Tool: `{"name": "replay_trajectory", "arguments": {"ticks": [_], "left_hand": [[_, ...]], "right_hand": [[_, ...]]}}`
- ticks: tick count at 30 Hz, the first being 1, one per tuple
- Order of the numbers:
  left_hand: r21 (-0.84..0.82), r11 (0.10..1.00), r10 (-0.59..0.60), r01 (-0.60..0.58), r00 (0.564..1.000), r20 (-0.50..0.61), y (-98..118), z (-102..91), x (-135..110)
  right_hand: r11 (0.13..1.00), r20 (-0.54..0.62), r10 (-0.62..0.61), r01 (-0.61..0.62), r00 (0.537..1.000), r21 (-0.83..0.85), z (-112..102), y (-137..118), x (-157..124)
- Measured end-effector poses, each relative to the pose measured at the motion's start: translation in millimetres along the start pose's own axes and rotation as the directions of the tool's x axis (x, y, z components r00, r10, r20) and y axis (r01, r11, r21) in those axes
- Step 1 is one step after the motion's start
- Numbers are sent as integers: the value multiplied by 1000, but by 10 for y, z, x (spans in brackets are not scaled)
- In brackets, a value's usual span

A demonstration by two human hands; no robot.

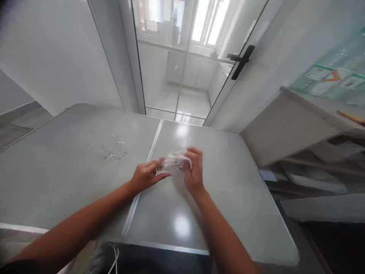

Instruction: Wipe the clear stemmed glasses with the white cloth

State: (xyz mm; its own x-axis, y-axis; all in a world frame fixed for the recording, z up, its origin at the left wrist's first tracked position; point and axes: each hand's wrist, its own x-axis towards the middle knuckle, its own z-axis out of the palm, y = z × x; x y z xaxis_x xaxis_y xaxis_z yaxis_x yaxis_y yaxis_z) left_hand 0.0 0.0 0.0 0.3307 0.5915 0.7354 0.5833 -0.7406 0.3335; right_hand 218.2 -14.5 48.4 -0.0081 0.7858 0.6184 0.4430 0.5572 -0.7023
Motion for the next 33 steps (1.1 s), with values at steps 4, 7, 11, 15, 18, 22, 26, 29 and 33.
{"name": "replay_trajectory", "arguments": {"ticks": [4,7,11,15,18,22,26,29,33], "left_hand": [[21,995,-96,97,995,-38,-48,-21,-5],[56,991,-122,125,991,-52,-72,-36,7],[75,996,-38,42,998,-50,-56,-30,19],[92,995,33,-25,996,-79,-19,-16,10],[151,984,100,-90,993,-60,-23,-32,0],[191,967,173,-170,985,0,-47,-68,-3],[166,960,220,-225,974,46,-48,-82,13],[136,963,224,-231,972,69,-45,-81,26],[142,967,201,-213,975,94,-43,-75,30]], "right_hand": [[992,281,98,-117,955,53,47,24,10],[986,366,120,-155,923,66,-6,49,41],[995,376,19,-53,927,81,-108,84,64],[988,304,-124,88,945,130,-132,79,54],[986,383,-150,112,911,120,-123,39,66],[999,510,-35,16,859,42,-151,-16,109],[980,589,129,-192,798,46,-222,2,138],[900,607,284,-425,743,100,-253,51,131],[658,619,485,-724,618,207,-219,83,102]]}}
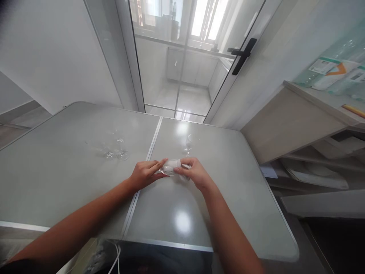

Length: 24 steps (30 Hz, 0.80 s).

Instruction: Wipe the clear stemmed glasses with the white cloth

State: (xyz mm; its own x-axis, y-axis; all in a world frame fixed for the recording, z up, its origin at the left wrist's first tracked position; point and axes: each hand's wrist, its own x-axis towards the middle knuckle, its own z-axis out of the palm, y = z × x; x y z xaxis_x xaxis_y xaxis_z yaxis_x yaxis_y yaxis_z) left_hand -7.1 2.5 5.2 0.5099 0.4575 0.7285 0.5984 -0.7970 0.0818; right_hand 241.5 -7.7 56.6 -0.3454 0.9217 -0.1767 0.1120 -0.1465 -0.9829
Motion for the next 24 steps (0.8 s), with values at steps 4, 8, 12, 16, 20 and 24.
{"name": "replay_trajectory", "arguments": {"ticks": [4,8,12,16,20,24], "left_hand": [[18,999,-31,31,999,-17,5,12,-2],[33,998,-59,60,998,-26,-2,18,-11],[28,999,-44,45,999,-19,-17,-4,-18],[12,1000,-2,2,1000,-17,1,-7,-11],[4,999,-48,48,997,-57,37,35,-11],[-7,995,-104,104,990,-100,38,49,-7]], "right_hand": [[987,-110,24,-6,994,159,71,-2,15],[998,-191,-56,62,980,28,114,-41,4],[988,5,-92,92,996,-126,96,-68,-9],[979,89,-100,114,991,-166,46,-75,-10],[917,-7,-279,264,960,-298,50,-59,-4],[878,-207,-428,351,880,-324,103,16,-1]]}}
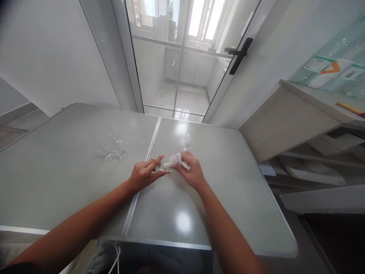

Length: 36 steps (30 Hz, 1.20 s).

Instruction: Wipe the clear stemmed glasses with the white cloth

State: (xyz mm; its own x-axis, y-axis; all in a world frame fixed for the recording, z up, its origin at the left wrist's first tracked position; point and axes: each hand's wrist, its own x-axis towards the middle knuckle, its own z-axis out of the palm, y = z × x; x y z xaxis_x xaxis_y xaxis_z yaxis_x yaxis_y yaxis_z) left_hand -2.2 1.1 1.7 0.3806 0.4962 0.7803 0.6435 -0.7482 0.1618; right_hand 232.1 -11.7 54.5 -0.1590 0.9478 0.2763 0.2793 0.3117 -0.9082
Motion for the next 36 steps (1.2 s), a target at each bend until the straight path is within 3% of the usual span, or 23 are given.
{"name": "replay_trajectory", "arguments": {"ticks": [2,4,7,10,13,16,18,21,24,27,29,32,36], "left_hand": [[3,1000,-1,1,1000,-13,-5,-16,14],[9,1000,14,-14,1000,-17,0,-40,33],[-8,999,41,-41,999,-9,33,-74,60],[-38,998,57,-57,998,7,75,-91,74],[-40,996,80,-80,997,11,95,-101,80],[-33,995,99,-99,995,5,97,-115,79],[-26,994,105,-105,994,2,97,-122,75],[-14,993,116,-116,993,0,100,-123,69],[-5,991,134,-134,991,3,102,-120,73],[-6,987,161,-161,987,13,101,-116,87],[-28,987,160,-160,987,26,100,-105,92],[-88,991,103,-99,994,46,92,-75,80],[-104,992,81,-76,995,52,81,-47,56]], "right_hand": [[987,-210,68,-35,975,160,25,26,-13],[948,-394,137,-4,909,319,45,41,-9],[922,-499,131,80,857,380,82,52,12],[965,-475,96,36,875,261,120,58,6],[999,-474,-19,-4,880,-47,123,40,-23],[946,-422,-226,94,878,-310,97,3,-37],[923,-381,-285,146,880,-355,81,-9,-39],[945,-358,-228,117,906,-307,65,15,-53],[983,-371,-81,12,925,-185,73,65,-67],[987,-289,144,-115,946,114,125,89,-61],[925,-176,246,-177,953,336,171,81,-47],[842,-29,287,-238,958,485,212,53,-25],[855,23,251,-232,968,463,204,26,-3]]}}
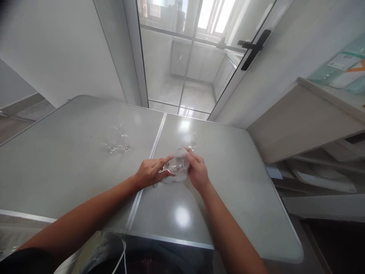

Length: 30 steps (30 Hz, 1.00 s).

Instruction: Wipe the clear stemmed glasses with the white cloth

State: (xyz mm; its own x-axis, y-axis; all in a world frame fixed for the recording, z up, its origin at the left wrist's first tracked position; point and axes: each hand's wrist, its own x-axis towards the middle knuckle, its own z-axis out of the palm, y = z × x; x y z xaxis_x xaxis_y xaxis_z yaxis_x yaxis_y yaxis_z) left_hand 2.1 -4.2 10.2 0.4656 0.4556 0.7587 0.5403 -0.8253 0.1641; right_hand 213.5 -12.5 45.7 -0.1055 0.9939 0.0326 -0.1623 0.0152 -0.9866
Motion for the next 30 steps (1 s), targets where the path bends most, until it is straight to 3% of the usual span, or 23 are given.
{"name": "replay_trajectory", "arguments": {"ticks": [2,6,9,12,17,19,22,24,28,30], "left_hand": [[-2,1000,29,-29,1000,5,6,4,-3],[-55,998,9,-9,1000,3,34,16,1],[-109,993,-52,50,998,-16,32,29,-6],[-138,990,-28,29,1000,6,9,31,-11],[-172,982,77,-71,997,27,-6,38,-7],[-217,976,9,-8,1000,5,-1,55,-9],[-281,949,-162,142,986,-47,6,86,-16],[-299,930,-247,215,966,-73,11,102,-19],[-342,904,-281,257,959,-21,37,107,-16],[-388,853,-374,350,927,15,55,91,2]], "right_hand": [[999,31,1,0,1000,-35,-6,-19,4],[992,178,120,-111,977,-56,-36,-67,1],[999,211,42,-35,977,-36,-78,-63,1],[999,210,-25,35,977,-40,-84,-3,12],[989,368,145,-150,918,-16,5,58,35],[987,357,137,-156,924,24,10,44,36],[993,220,100,-113,970,45,-25,32,31],[986,178,144,-156,973,57,-45,46,30],[916,295,276,-343,915,206,-36,92,40],[897,261,244,-319,934,306,-19,105,45]]}}
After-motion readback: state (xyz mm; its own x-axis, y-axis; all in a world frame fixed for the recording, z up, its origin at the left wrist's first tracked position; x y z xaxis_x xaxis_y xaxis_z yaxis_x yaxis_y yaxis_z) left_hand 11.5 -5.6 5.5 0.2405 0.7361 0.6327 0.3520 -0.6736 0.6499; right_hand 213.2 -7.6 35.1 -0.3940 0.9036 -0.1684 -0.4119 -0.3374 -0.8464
